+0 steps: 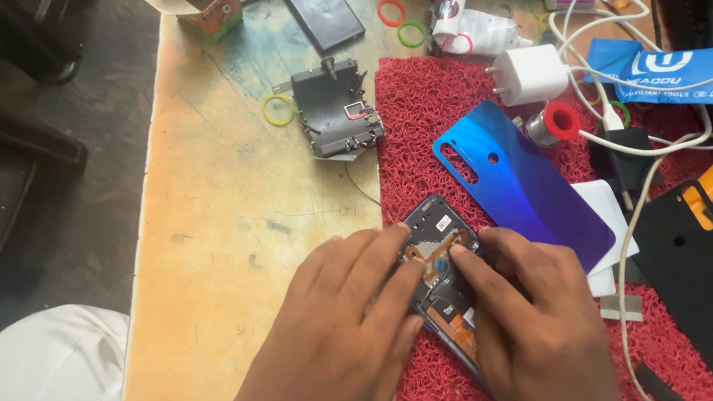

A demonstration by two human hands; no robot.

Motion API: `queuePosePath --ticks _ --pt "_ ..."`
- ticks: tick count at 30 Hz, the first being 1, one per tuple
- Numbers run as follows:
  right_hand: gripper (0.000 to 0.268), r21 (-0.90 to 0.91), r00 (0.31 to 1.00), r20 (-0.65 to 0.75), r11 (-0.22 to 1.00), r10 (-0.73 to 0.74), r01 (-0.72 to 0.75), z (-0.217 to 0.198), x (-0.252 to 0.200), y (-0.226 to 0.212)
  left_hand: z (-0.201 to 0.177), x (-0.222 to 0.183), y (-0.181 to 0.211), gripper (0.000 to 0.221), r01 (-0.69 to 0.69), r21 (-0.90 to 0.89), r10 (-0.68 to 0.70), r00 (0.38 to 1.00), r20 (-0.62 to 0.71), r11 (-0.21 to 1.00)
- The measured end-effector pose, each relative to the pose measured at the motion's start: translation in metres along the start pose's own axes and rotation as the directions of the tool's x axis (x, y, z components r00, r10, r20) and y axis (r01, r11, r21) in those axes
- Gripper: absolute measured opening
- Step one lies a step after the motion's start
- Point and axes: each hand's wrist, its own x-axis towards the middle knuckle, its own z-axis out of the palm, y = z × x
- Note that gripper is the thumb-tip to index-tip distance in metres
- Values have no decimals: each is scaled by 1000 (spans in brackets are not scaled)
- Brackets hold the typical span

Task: The person disassembles a smartphone, removes the back cover, and manipulates internal components. They then reassemble the device by placing the back cover back on and pressing it into place.

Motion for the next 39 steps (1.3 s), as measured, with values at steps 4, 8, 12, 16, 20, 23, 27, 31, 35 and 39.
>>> queuePosePath --ticks 4,8,12,16,20,23,27,31,35,39 --pt "46 12 1000 8 1000 -10 10 0 -3 6 7 -5 -3 51 -27 85 25 999 21 996" --pt "46 -19 1000 20 1000 13 -12 2 -4 8 20 -10 -8 55 -16 65 15 1000 17 998" --pt "44 -65 996 22 994 88 -87 6 -5 5 31 -15 -11 57 -1 99 1 1000 4 995" --pt "43 -103 997 68 994 28 -21 5 -3 14 48 -16 -9 40 37 225 -1 988 -156 974" --pt "45 -187 988 131 981 77 -51 4 -6 10 56 -16 -10 25 46 292 11 982 -191 955" --pt "45 -262 982 175 965 64 -16 5 -2 10 57 -17 -9 20 48 333 10 985 -171 942" --pt "40 -282 985 167 959 49 0 4 4 4 55 -17 -7 27 56 257 -19 989 -147 965" --pt "37 -255 990 138 966 -6 41 5 13 -1 49 -16 -9 42 33 197 -10 993 -114 980" --pt "22 -133 997 36 989 73 -68 11 18 -1 38 -19 -12 55 -12 119 13 1000 -5 993" --pt "22 -94 995 19 991 99 -97 11 18 0 39 -19 -13 56 -23 120 24 1000 -8 992"
